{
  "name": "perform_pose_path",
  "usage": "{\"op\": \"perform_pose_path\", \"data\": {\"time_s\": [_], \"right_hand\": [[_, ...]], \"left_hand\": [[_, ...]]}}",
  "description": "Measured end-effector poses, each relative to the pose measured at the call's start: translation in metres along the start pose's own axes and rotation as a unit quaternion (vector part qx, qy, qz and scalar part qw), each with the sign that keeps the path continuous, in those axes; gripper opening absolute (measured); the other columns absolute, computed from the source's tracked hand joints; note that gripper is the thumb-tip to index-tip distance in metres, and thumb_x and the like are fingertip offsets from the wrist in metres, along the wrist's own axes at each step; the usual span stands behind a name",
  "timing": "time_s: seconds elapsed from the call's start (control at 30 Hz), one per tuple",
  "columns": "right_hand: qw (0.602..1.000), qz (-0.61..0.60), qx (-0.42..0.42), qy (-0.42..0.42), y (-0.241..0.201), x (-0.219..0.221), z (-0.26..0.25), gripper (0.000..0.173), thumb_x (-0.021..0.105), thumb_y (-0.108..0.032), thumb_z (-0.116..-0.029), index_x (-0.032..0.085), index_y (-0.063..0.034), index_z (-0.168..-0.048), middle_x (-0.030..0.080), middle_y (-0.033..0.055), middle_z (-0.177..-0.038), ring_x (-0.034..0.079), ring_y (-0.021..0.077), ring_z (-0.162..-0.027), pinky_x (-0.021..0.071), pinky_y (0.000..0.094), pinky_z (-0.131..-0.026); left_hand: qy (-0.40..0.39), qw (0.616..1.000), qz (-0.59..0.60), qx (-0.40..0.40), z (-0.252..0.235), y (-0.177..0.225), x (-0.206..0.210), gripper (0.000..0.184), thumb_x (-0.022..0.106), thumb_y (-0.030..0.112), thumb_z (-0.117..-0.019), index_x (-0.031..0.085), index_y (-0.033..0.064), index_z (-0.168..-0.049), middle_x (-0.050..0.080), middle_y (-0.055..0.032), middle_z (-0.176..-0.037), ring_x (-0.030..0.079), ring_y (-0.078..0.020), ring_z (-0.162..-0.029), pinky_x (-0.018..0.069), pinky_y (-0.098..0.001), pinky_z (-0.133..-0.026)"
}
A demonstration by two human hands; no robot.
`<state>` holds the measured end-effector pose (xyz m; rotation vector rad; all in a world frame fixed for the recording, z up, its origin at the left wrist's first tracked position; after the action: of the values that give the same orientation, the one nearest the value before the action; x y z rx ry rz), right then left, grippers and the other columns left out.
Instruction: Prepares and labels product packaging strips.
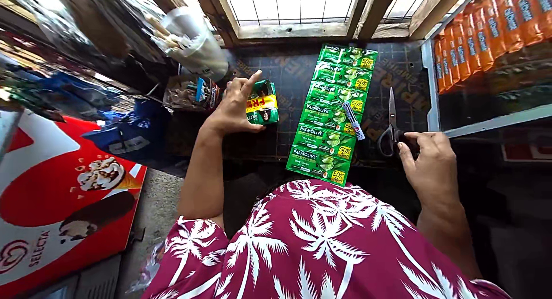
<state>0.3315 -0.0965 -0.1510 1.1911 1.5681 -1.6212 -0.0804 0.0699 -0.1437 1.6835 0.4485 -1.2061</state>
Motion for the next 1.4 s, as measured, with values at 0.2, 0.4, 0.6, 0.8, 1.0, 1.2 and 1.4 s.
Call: {"op": "perform_pose_path", "data": {"time_s": [0.2,0.4,0.6,0.8,1.0,1.2,1.4], "right_hand": [[0.999,0.030,0.032,-0.023,-0.008,0.007,0.003,0.041,0.070,-0.028,-0.0985,0.066,0.0084,-0.117,0.062,0.0321,-0.113,0.062,0.0501,-0.107,0.0497,0.0653,-0.091],[0.993,0.058,0.082,-0.060,-0.013,0.008,-0.007,0.039,0.073,-0.026,-0.0970,0.068,0.0068,-0.117,0.067,0.0303,-0.109,0.065,0.0503,-0.100,0.0497,0.0699,-0.086],[0.985,0.066,0.152,-0.051,-0.007,-0.009,-0.004,0.034,0.071,-0.027,-0.0972,0.070,0.0015,-0.116,0.068,0.0294,-0.112,0.064,0.0527,-0.104,0.0449,0.0756,-0.086],[0.978,-0.148,0.145,0.018,-0.019,-0.019,0.022,0.036,0.070,-0.017,-0.0974,0.060,-0.0004,-0.128,0.069,0.0171,-0.117,0.070,0.0253,-0.088,0.0573,0.0466,-0.074],[0.891,-0.452,-0.027,-0.039,-0.070,0.016,0.030,0.029,0.067,-0.016,-0.0946,0.055,-0.0138,-0.121,0.070,-0.0047,-0.108,0.071,0.0058,-0.086,0.0613,0.0228,-0.068],[0.741,-0.601,-0.011,-0.300,-0.136,0.052,0.049,0.045,0.075,-0.057,-0.0869,0.063,-0.0150,-0.100,0.067,-0.0025,-0.076,0.060,0.0029,-0.053,0.0499,0.0158,-0.045],[0.651,-0.617,0.007,-0.442,-0.160,0.058,0.054,0.046,0.074,-0.057,-0.0875,0.063,-0.0131,-0.091,0.068,-0.0013,-0.070,0.061,0.0021,-0.050,0.0491,0.0137,-0.045]], "left_hand": [[0.027,0.997,0.058,0.043,0.010,0.013,0.004,0.134,0.094,0.045,-0.0531,0.024,0.0130,-0.163,0.038,-0.0241,-0.156,0.034,-0.0447,-0.144,0.0277,-0.0665,-0.115],[-0.006,0.999,-0.029,-0.015,-0.013,0.007,0.015,0.099,0.075,0.063,-0.0817,0.039,0.0088,-0.157,0.038,-0.0212,-0.159,0.035,-0.0431,-0.147,0.0189,-0.0704,-0.118],[0.011,0.992,-0.096,-0.083,-0.037,0.002,0.031,0.074,0.043,0.068,-0.0994,0.060,0.0091,-0.140,0.059,-0.0241,-0.132,0.051,-0.0447,-0.130,0.0236,-0.0664,-0.117],[0.092,0.994,-0.011,-0.056,-0.028,0.022,0.015,0.067,0.032,0.053,-0.1083,0.068,-0.0003,-0.089,0.060,-0.0195,-0.100,0.061,-0.0362,-0.096,0.0443,-0.0571,-0.087],[0.268,0.924,0.270,-0.026,-0.010,0.022,-0.013,0.054,0.029,0.039,-0.1114,0.062,0.0049,-0.087,0.059,0.0036,-0.071,0.061,-0.0037,-0.069,0.0544,-0.0281,-0.069],[0.379,0.812,0.444,-0.012,-0.005,0.019,-0.011,0.052,0.021,0.032,-0.1125,0.055,0.0172,-0.076,0.056,0.0099,-0.061,0.059,-0.0014,-0.059,0.0539,-0.0243,-0.059],[0.406,0.800,0.442,0.007,0.002,0.024,-0.014,0.051,0.020,0.026,-0.1126,0.054,0.0170,-0.076,0.056,0.0105,-0.062,0.059,0.0000,-0.059,0.0534,-0.0231,-0.059]]}}
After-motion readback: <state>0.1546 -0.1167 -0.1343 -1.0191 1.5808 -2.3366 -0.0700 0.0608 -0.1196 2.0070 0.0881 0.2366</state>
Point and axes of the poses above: each hand's wrist, its own z-axis away from the middle knuckle, its own x-axis out of the palm, y = z × x, the point moved 5 cm from there along -z, towards the middle knuckle
